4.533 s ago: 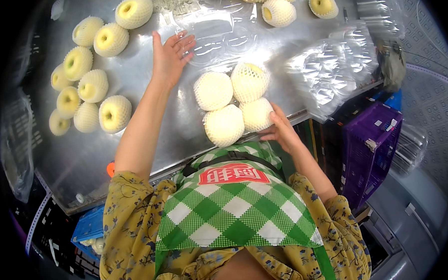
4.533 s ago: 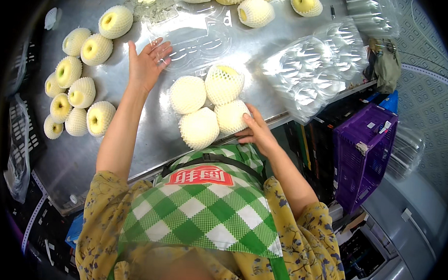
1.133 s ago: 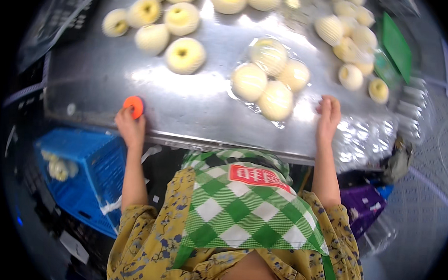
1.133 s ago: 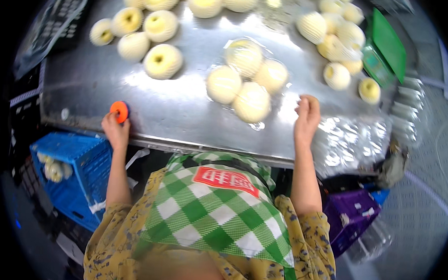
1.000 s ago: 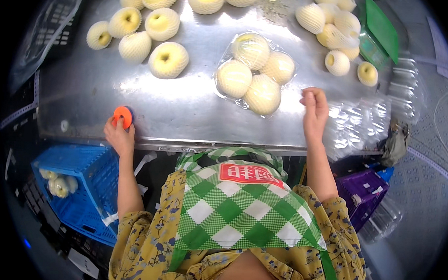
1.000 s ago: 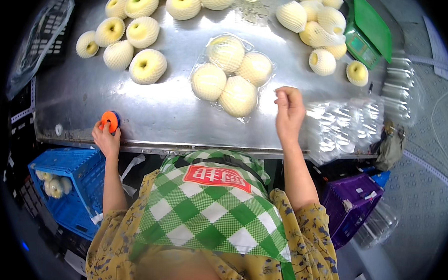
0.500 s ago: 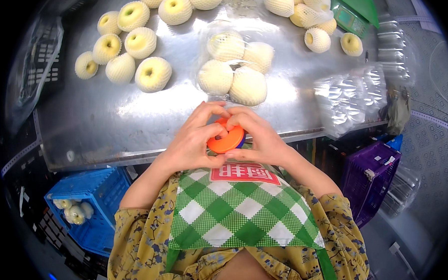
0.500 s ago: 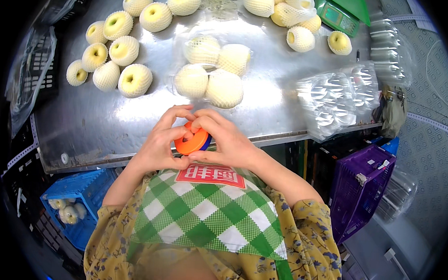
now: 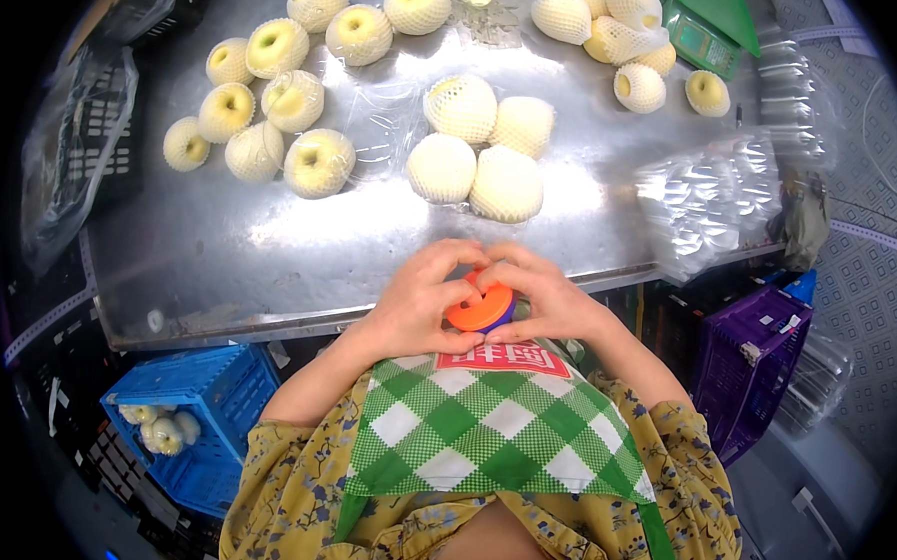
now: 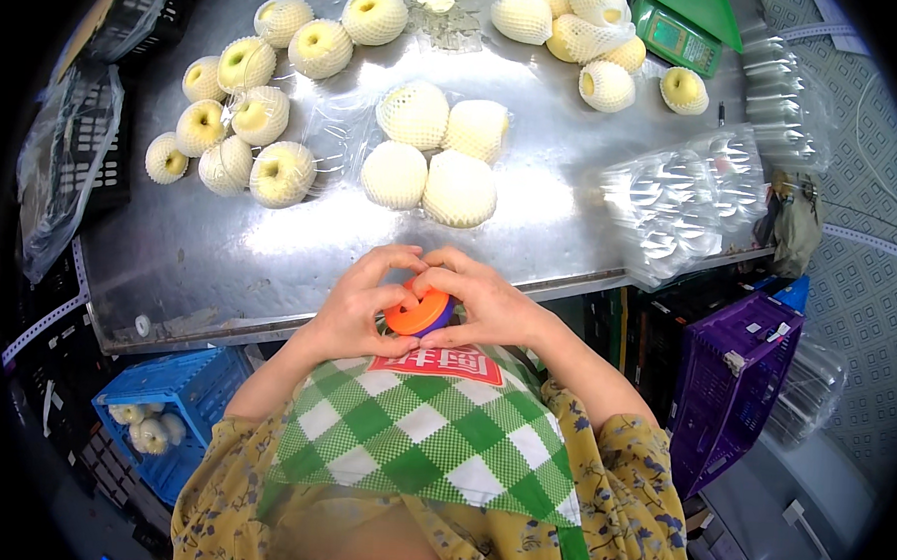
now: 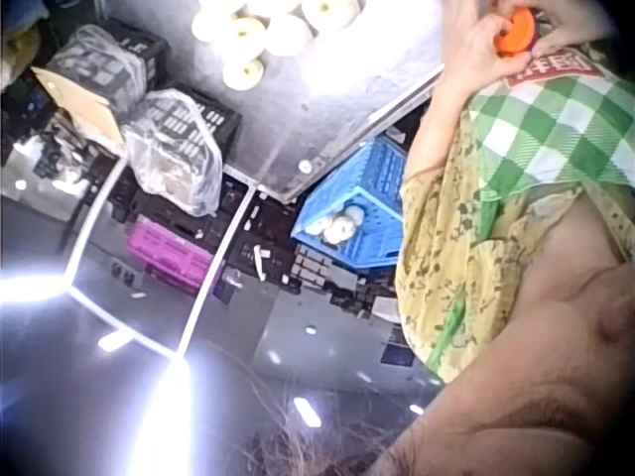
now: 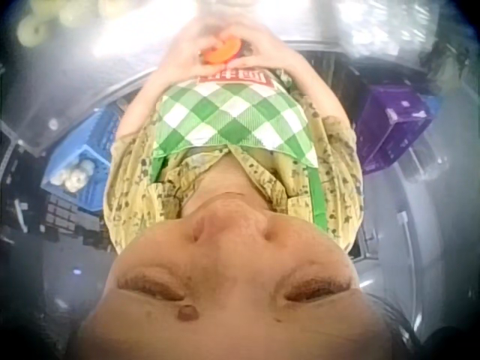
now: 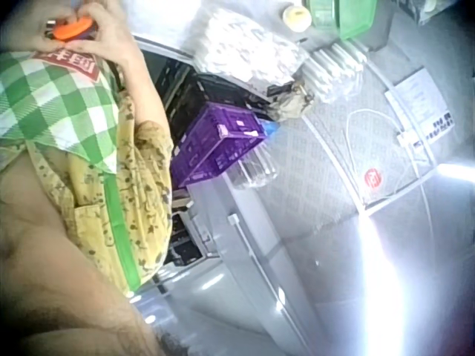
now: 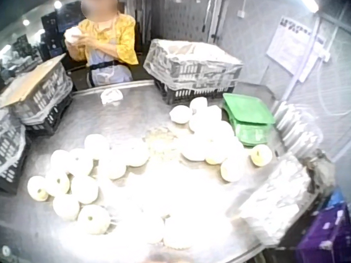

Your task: The person picks up foam-wrapped pears and places them into plastic containers, then uses a hand-held tape dispenser to seal the containers before placing them into a blue crate.

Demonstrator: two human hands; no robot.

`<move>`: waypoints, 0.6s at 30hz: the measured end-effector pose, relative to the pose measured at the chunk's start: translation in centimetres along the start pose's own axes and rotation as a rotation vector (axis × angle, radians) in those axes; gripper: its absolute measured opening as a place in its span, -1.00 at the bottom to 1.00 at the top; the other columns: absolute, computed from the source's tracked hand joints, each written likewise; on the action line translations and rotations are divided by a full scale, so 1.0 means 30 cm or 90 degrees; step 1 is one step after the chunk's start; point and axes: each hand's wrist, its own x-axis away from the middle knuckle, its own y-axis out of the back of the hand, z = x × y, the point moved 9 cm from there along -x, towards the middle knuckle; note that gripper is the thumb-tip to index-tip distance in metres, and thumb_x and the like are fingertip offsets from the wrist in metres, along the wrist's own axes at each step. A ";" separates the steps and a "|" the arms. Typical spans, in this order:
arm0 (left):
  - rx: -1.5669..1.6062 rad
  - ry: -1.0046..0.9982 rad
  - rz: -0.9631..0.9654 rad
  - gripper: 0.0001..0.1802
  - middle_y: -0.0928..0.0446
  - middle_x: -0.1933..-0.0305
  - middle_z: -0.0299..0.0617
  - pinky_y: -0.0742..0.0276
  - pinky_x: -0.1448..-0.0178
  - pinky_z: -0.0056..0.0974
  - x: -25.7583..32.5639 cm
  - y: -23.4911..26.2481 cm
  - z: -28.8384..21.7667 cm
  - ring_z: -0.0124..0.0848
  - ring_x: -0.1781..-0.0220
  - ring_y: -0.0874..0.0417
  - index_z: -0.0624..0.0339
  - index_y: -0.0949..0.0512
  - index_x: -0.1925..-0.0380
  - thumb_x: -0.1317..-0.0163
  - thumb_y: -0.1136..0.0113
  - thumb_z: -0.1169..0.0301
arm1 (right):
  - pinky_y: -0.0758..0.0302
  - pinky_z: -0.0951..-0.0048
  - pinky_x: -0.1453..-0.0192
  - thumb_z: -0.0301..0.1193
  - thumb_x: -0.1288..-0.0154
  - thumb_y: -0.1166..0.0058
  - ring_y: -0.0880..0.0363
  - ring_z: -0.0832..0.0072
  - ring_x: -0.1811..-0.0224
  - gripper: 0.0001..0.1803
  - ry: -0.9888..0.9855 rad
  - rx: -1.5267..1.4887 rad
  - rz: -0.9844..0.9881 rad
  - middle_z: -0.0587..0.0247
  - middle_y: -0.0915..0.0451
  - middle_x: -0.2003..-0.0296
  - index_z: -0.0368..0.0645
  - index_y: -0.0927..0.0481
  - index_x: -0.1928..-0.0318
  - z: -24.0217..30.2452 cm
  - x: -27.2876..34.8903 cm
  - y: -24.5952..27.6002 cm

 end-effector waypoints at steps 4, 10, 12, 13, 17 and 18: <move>-0.006 0.021 0.014 -0.64 -0.43 -0.08 -0.06 -0.39 -0.20 0.00 0.009 0.013 0.015 -0.03 -0.20 -0.44 0.24 -0.52 0.42 0.28 -0.43 0.43 | -0.36 0.27 -0.19 -0.30 0.09 -0.41 -0.37 0.17 -0.15 -0.50 0.025 -0.009 0.018 0.07 -0.33 -0.10 -0.10 -0.50 0.11 -0.022 0.019 -0.005; -0.108 0.085 -0.800 -0.52 -0.34 -0.22 -0.04 -0.24 -0.31 -0.11 0.288 0.587 0.132 -0.18 -0.28 -0.34 0.31 -0.36 -0.11 -0.28 -0.02 0.22 | -0.25 0.29 -0.20 -0.38 -0.07 -0.26 -0.31 0.31 -0.07 -0.64 -0.041 -0.076 -0.720 0.17 -0.35 0.05 -0.14 -0.36 0.20 -0.331 0.265 0.386; 0.176 0.179 -0.838 -0.38 -0.29 -0.28 0.01 -0.20 -0.34 -0.10 0.262 0.665 0.321 -0.17 -0.32 -0.30 0.31 -0.24 -0.24 -0.38 0.22 0.04 | -0.27 0.19 -0.18 -0.34 -0.04 -0.30 -0.32 0.15 -0.08 -0.59 -0.153 0.365 -0.762 0.06 -0.31 -0.07 -0.16 -0.38 0.18 -0.375 0.288 0.440; 0.357 0.207 -0.813 -0.32 -0.26 -0.30 0.04 -0.20 -0.34 -0.10 0.221 0.665 0.406 -0.15 -0.34 -0.28 0.31 -0.21 -0.26 -0.38 0.27 -0.04 | -0.26 0.15 -0.18 -0.34 -0.03 -0.31 -0.31 0.10 -0.09 -0.58 -0.194 0.465 -0.748 0.02 -0.29 -0.10 -0.16 -0.38 0.17 -0.403 0.279 0.440; 0.654 0.268 -0.598 -0.18 -0.25 -0.34 0.06 -0.19 -0.32 -0.12 0.121 0.599 0.568 -0.14 -0.36 -0.25 0.28 -0.18 -0.32 -0.36 0.41 -0.21 | -0.24 0.08 -0.21 -0.37 0.03 -0.32 -0.25 -0.02 -0.17 -0.47 -0.222 0.603 -0.679 -0.10 -0.26 -0.17 -0.22 -0.39 0.06 -0.396 0.228 0.415; 0.633 0.267 -0.578 -0.19 -0.23 -0.35 0.08 -0.21 -0.34 -0.13 0.095 0.592 0.566 -0.12 -0.36 -0.26 0.30 -0.18 -0.31 -0.37 0.40 -0.19 | -0.23 0.09 -0.22 -0.37 0.05 -0.33 -0.24 -0.03 -0.18 -0.45 -0.201 0.623 -0.692 -0.11 -0.27 -0.17 -0.23 -0.39 0.04 -0.354 0.220 0.407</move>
